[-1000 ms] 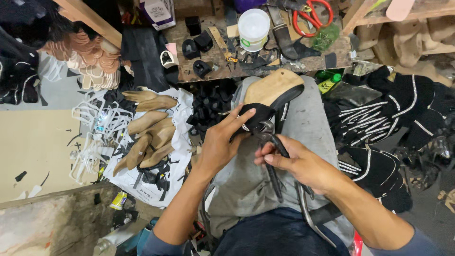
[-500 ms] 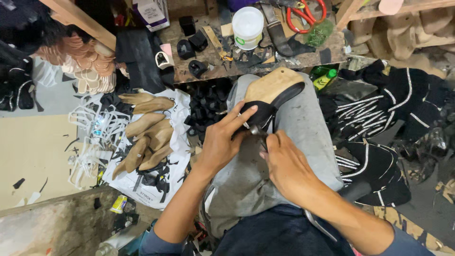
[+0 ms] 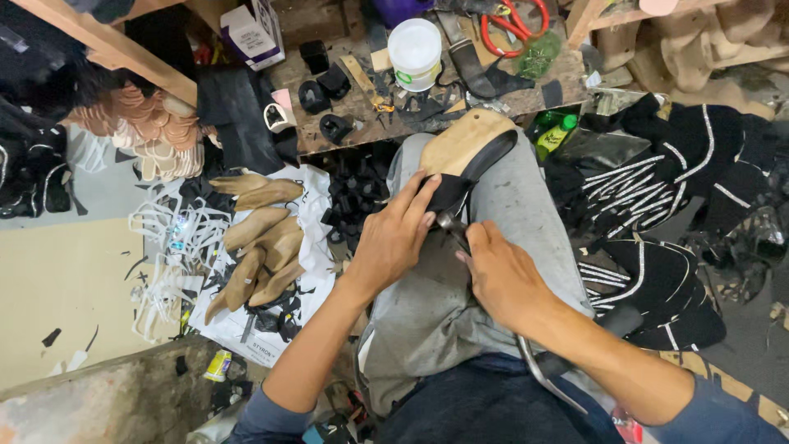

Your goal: The person inserts a wooden shoe last into a black slipper, then uses a hammer to tap the last into place. They adjust the strap and continue hammering to secure the last inside the shoe.

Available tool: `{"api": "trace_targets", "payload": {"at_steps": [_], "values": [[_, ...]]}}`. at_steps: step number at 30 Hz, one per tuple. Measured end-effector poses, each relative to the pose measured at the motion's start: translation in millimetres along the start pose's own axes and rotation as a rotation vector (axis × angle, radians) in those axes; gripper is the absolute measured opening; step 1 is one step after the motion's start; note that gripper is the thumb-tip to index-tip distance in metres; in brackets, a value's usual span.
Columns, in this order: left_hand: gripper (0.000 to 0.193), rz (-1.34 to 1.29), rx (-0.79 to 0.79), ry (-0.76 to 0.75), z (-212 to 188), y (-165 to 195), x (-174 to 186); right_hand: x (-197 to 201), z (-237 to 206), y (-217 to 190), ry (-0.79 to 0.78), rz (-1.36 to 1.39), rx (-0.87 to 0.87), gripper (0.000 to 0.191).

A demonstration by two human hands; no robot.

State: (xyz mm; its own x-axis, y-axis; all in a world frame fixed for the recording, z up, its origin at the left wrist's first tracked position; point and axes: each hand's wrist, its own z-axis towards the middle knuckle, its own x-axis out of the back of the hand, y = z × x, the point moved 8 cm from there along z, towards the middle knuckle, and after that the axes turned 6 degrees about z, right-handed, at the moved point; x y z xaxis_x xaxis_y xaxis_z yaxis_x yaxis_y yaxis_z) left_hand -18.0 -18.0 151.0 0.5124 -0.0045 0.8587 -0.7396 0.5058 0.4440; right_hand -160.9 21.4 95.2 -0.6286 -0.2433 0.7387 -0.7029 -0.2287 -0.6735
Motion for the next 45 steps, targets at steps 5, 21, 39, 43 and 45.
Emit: {"api": "trace_targets", "payload": {"at_steps": [5, 21, 39, 43, 45], "values": [[0.049, -0.074, 0.033, 0.010, 6, -2, -4, -4, 6, -5, 0.070, -0.053, 0.082, 0.021], [0.051, -0.065, 0.000, 0.020, 31, -4, -19, 17, 17, 12, 0.057, -0.005, 0.210, 0.019], [0.056, -0.007, 0.329, -0.284, 54, -30, -47, 6, -45, -30, -0.501, 0.210, 0.361, 0.032], [0.053, 0.007, 0.188, -0.163, 55, -20, -41, 17, -68, 12, -0.492, 0.251, 0.054, 0.028], [0.053, -0.050, 0.104, -0.106, 46, -18, -35, 41, -79, 54, -0.304, 0.030, -0.015, 0.029]]}}
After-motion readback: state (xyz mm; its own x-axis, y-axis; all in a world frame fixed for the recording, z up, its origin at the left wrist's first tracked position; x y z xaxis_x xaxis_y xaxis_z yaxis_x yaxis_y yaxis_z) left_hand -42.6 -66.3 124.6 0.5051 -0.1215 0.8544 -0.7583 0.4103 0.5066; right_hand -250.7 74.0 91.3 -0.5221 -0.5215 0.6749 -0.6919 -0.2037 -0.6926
